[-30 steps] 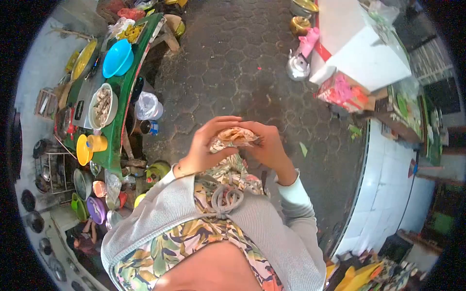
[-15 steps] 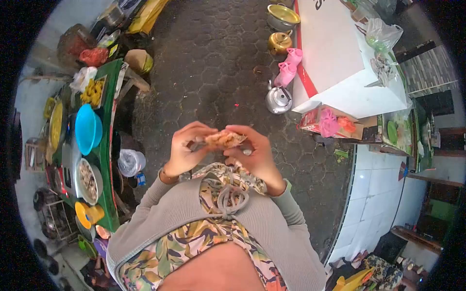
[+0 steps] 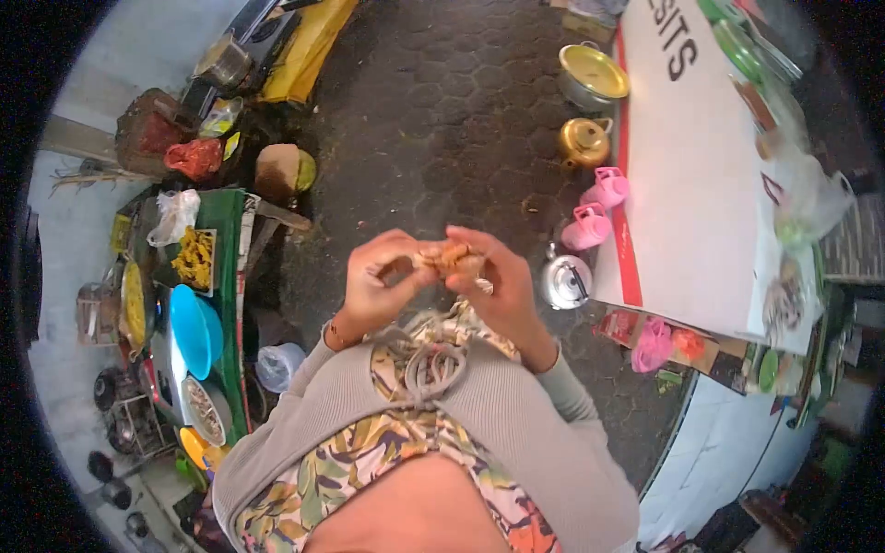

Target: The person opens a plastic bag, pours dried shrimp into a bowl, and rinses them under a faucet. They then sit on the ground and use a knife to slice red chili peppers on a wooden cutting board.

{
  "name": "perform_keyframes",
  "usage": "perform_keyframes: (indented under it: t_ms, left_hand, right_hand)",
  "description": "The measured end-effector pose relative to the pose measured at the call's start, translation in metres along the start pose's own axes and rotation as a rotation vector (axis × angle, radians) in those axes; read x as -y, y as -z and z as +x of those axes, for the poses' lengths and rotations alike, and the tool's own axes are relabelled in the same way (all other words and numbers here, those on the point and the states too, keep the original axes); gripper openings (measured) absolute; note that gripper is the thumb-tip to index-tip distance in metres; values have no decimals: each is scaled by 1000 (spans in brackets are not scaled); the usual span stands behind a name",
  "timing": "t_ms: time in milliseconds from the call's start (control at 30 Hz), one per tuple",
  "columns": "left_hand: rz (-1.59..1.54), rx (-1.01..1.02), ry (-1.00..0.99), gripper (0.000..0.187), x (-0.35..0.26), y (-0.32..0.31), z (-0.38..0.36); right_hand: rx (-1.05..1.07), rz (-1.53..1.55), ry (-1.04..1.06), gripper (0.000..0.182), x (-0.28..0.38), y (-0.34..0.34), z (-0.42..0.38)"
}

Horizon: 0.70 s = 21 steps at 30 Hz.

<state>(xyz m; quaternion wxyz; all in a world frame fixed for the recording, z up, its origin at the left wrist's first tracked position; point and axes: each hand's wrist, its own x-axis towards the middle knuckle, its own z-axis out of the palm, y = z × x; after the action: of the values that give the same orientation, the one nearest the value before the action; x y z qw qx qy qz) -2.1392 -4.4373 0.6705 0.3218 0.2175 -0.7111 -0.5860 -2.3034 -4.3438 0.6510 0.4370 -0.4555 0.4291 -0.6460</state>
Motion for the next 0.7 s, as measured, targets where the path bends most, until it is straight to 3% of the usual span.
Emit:
perform_keyframes:
  t_ms: [33, 133, 367, 600, 700]
  left_hand:
    - [4, -26, 1, 32, 4, 9, 22]
    - [23, -148, -46, 33, 14, 32, 81]
    - [70, -184, -58, 34, 59, 73, 222]
    - [62, -68, -94, 26, 128, 102, 394]
    - [16, 25, -193, 23, 144, 110, 481]
  right_hand:
    - [10, 145, -53, 42, -2, 2, 28]
    - [164, 105, -104, 36, -6, 21, 110]
    - [163, -41, 70, 20, -50, 75, 269]
    - [-82, -11, -19, 17, -86, 138, 398]
    - [-238, -177, 108, 16, -79, 168, 457]
